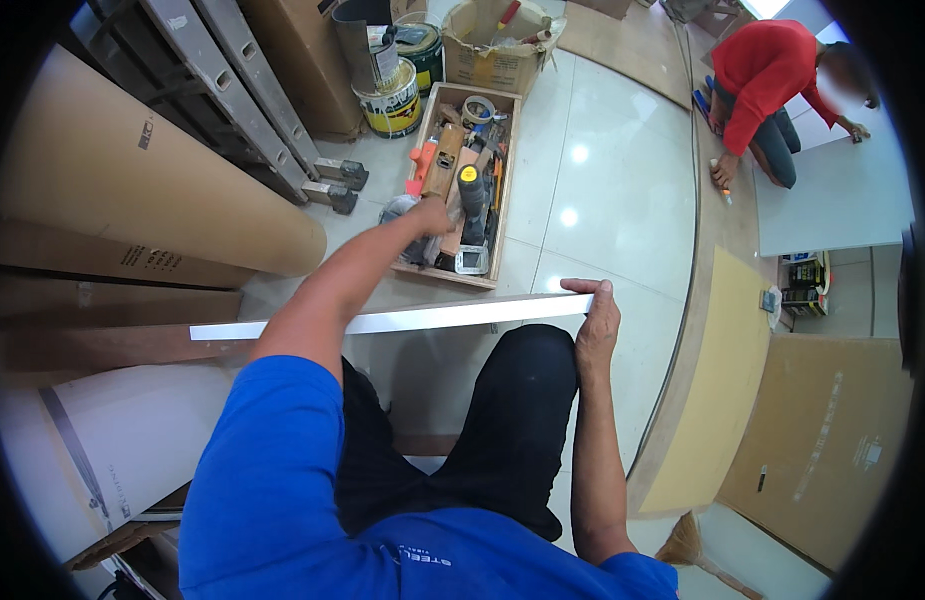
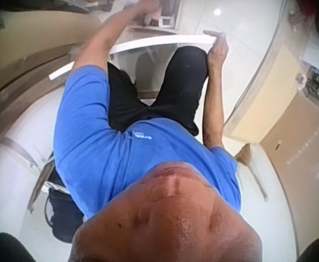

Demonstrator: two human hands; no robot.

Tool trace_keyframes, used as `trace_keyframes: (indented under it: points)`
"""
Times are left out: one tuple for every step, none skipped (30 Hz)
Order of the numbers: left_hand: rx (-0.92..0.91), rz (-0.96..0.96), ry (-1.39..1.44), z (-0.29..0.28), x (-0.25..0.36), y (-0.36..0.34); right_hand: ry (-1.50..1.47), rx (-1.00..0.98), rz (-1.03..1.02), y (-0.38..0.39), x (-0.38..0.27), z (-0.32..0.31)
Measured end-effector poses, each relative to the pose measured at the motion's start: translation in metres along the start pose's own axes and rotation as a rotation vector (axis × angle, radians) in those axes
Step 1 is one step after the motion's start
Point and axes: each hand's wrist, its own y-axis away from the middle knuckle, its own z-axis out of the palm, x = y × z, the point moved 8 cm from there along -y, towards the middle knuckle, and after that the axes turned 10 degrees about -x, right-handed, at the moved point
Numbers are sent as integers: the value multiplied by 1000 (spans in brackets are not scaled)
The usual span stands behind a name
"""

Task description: The person sits on the floor and repeatedly rubs the edge of a white rectangular panel with a small abrasive block. The person then picks up a hand saw, briefly positions it on the panel, and sets it back down. The panel is flipped and the edge is rubbed again.

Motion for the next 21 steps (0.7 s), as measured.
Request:
trace_keyframes:
  points:
    - [20,-8,77,-7,-5,-3,-10,-3,-19,0,-2,0]
    - [36,121,414,-23,-7,-4,-10,2,-24,-1,-2,0]
    - [11,165,748,-36,-12,-6,-2,11,-22,0,-2,-1]
    - [96,198,930,-61,-16,-8,-5,10,-9,0,-1,-1]
    - [217,189,1109,-83,-26,-6,-3,13,2,0,0,0]
    - [176,133,1031,-87,-27,-5,5,20,14,1,0,-1]
    - [160,108,967,-90,-25,-4,-11,24,0,1,-2,0]
    - [137,111,903,-90,-19,-2,-25,18,12,0,-2,1]
    - [41,92,864,-76,-13,0,-23,9,18,1,-2,0]
    - [-57,113,738,-59,-3,3,0,13,21,1,-3,-1]
    - [-172,139,626,-37,7,7,-28,5,25,2,-3,0]
    - [-271,129,502,-16,13,11,-34,9,23,2,-3,0]
    - [-333,96,321,4,18,13,-25,13,19,2,-3,0]
    - [-365,24,126,22,18,16,-41,7,15,3,-2,0]
    - [-435,64,-11,37,22,22,-44,4,11,3,-2,0]
    - [-491,103,-155,49,25,27,-35,8,-4,2,-2,0]
    - [-548,143,-311,59,28,31,-48,3,2,2,-1,1]
    - [-549,192,-423,63,31,32,-46,5,-5,1,-1,1]
    - [-555,242,-545,68,35,34,-34,10,-12,1,-2,0]
    - [-561,291,-667,73,37,34,-34,2,-15,1,-2,0]
    - [-494,357,-622,73,45,35,-26,-5,-22,0,-3,1]
